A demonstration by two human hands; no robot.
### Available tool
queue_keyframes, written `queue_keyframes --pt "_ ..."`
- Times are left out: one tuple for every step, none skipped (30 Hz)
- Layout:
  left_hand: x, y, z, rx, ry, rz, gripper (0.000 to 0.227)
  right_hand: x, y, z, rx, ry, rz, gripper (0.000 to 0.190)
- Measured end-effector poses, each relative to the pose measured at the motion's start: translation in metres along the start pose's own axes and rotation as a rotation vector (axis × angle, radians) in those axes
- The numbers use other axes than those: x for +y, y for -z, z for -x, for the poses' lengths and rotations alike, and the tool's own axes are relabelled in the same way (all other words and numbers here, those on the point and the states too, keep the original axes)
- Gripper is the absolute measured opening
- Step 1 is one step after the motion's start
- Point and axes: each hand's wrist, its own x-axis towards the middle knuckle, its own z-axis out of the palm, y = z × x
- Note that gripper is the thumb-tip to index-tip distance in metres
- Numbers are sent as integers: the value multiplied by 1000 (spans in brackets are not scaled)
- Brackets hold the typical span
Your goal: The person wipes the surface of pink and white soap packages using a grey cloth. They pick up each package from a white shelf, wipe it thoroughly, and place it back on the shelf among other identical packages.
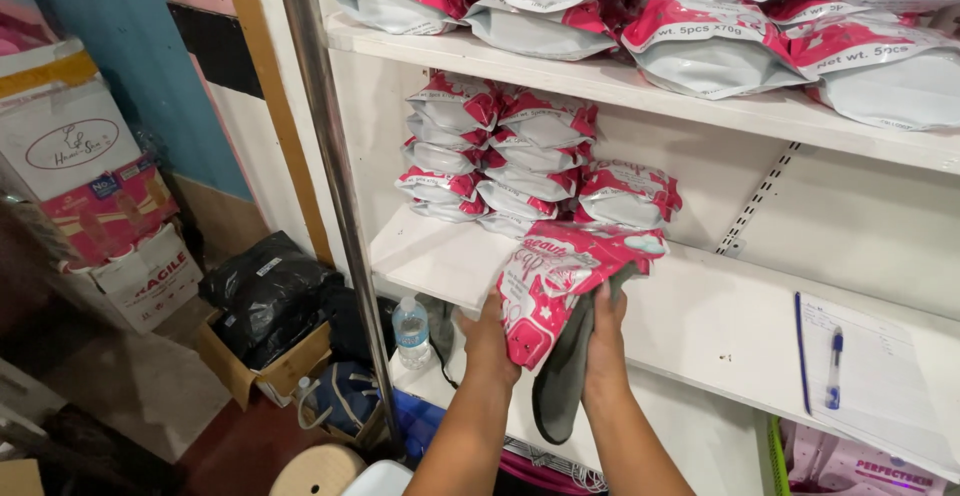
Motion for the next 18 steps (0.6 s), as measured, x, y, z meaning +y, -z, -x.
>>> queue_keyframes --pt "-7 7 -16 2 -1 1 68 0 -1 1 -1 -2 1 62" --pt "-13 13 -32 27 -153 -152 70 1 -3 2 18 30 85 63" --pt "-21 20 -48 50 -304 -305 75 1 -4 3 38 64 170 64" --pt "-29 28 -67 51 -304 -304 75 2 -4 3 38 64 170 64" --pt "-37 38 -85 -227 -275 -245 54 3 -4 4 26 123 222 64" --pt "-45 48 -103 -503 -244 -181 45 3 -5 6 13 183 272 64" --pt "-29 36 -76 -506 -248 -181 45 0 -10 6 10 186 270 64" --pt "-13 24 -49 -476 -1 -288 53 -3 -15 6 -7 225 291 62" --pt "1 14 -20 -436 251 -389 62 -6 -18 8 -22 258 316 60" --pt "-3 25 -28 -433 252 -387 62 -1 -11 2 -22 256 317 60" --pt "-7 34 -37 -532 281 -374 76 3 -5 -7 -67 340 446 55" --pt "-11 43 -46 -631 309 -360 91 8 1 -15 -112 426 574 51" --pt "-10 46 -47 -627 311 -359 91 5 -4 -12 -111 422 575 51" --pt "-10 49 -47 -610 421 -191 96 2 -10 -9 -163 599 812 50" --pt "-8 51 -48 -591 525 -24 101 -1 -16 -7 -215 780 1045 49" --pt "-7 53 -51 -591 524 -25 101 -2 -23 -1 -215 780 1044 49" --pt "-6 55 -55 -598 504 -28 99 -3 -29 5 -309 903 1147 50" --pt "-5 57 -58 -605 483 -31 98 -4 -36 10 -407 1025 1248 51"
